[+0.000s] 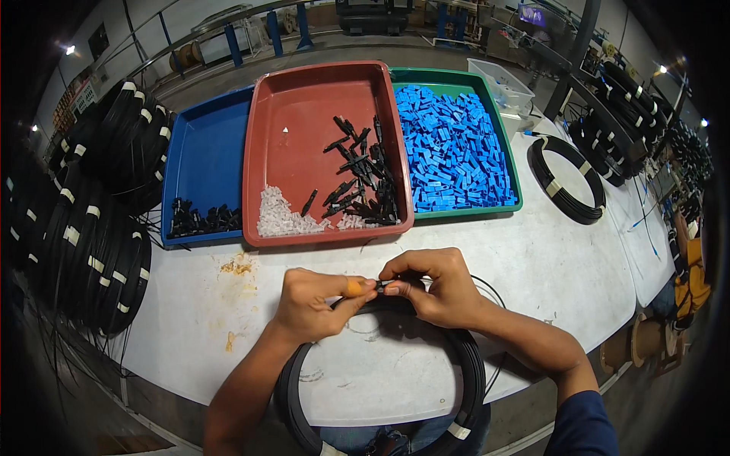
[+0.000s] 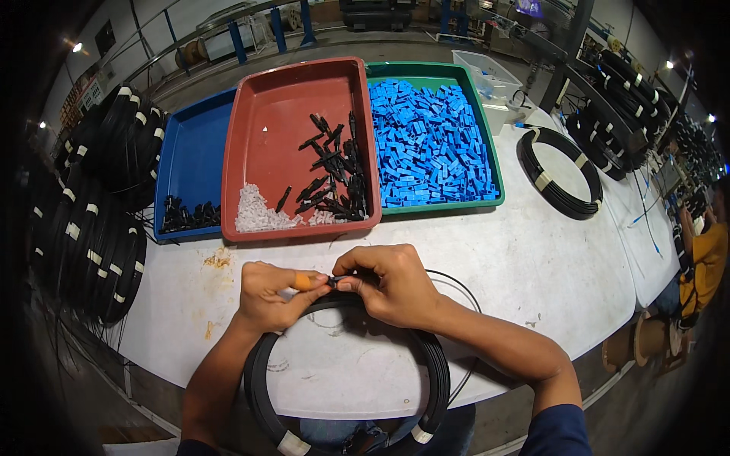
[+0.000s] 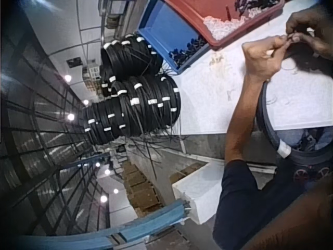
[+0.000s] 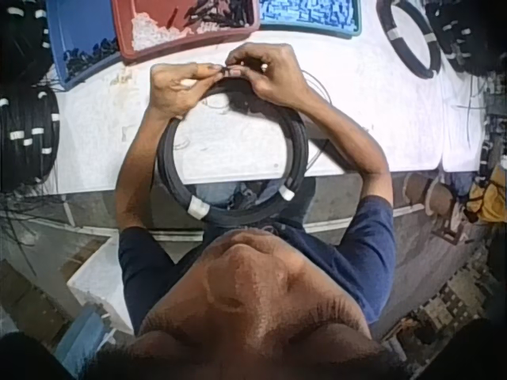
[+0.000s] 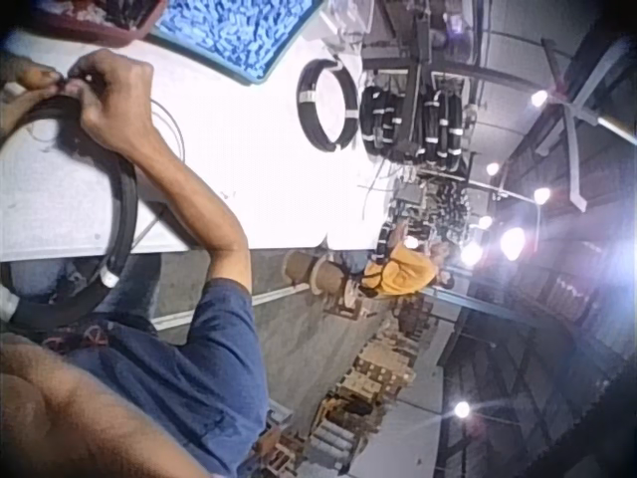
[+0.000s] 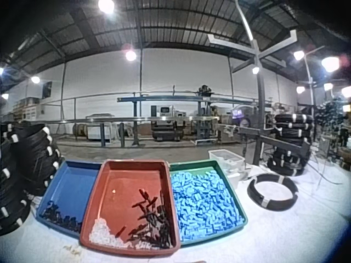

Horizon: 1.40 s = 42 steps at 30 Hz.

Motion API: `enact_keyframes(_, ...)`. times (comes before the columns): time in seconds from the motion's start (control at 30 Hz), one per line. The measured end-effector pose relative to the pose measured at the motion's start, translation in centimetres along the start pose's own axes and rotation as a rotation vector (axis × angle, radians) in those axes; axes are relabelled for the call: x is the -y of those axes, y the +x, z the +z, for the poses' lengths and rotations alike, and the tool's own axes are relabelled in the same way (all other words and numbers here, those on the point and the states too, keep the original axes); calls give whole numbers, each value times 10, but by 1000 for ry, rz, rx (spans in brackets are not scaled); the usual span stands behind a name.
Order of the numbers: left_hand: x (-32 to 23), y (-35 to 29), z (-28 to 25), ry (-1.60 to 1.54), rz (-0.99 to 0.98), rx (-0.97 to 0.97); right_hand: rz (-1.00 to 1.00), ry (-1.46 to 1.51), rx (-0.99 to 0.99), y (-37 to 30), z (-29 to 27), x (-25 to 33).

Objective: The person attaches connector components from trays onto the end of a coiled cable by hand, sets the cable aside, and picks up another cable coil to assemble connector components onto its end.

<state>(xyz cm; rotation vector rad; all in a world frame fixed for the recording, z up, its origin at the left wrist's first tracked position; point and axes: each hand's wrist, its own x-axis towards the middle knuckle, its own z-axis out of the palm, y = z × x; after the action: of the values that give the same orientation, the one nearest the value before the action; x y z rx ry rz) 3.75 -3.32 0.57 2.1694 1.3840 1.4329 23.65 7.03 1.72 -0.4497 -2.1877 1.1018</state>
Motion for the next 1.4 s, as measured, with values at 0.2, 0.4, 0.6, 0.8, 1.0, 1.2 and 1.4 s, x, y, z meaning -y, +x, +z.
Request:
enact_keyframes(0.2,1,2,5,-117,-75,-57,-413,-264,-122,-2,1,-11)
enact_keyframes(0.4,8,-2,1,113,198,23,98,12,85,-3,0,-1)
enact_keyframes(0.6,11,0,6,-38,66,-54,-382,-274,-5,1,-1,-11)
enact_keyframes(0.8,3,2,-4,25,-41,-68,-392,-269,39,3,-12,-17)
enact_keyframes(1.0,10,-2,0,-86,-90,-219,-432,-298,69,8,-21,-23)
enact_keyframes(1.2,9,-3,2,-128,-160,-191,-428,-352,143,8,-24,-26)
enact_keyframes(1.4,11,-4,3,-100,-141,-172,-383,-440,221,3,-24,-24)
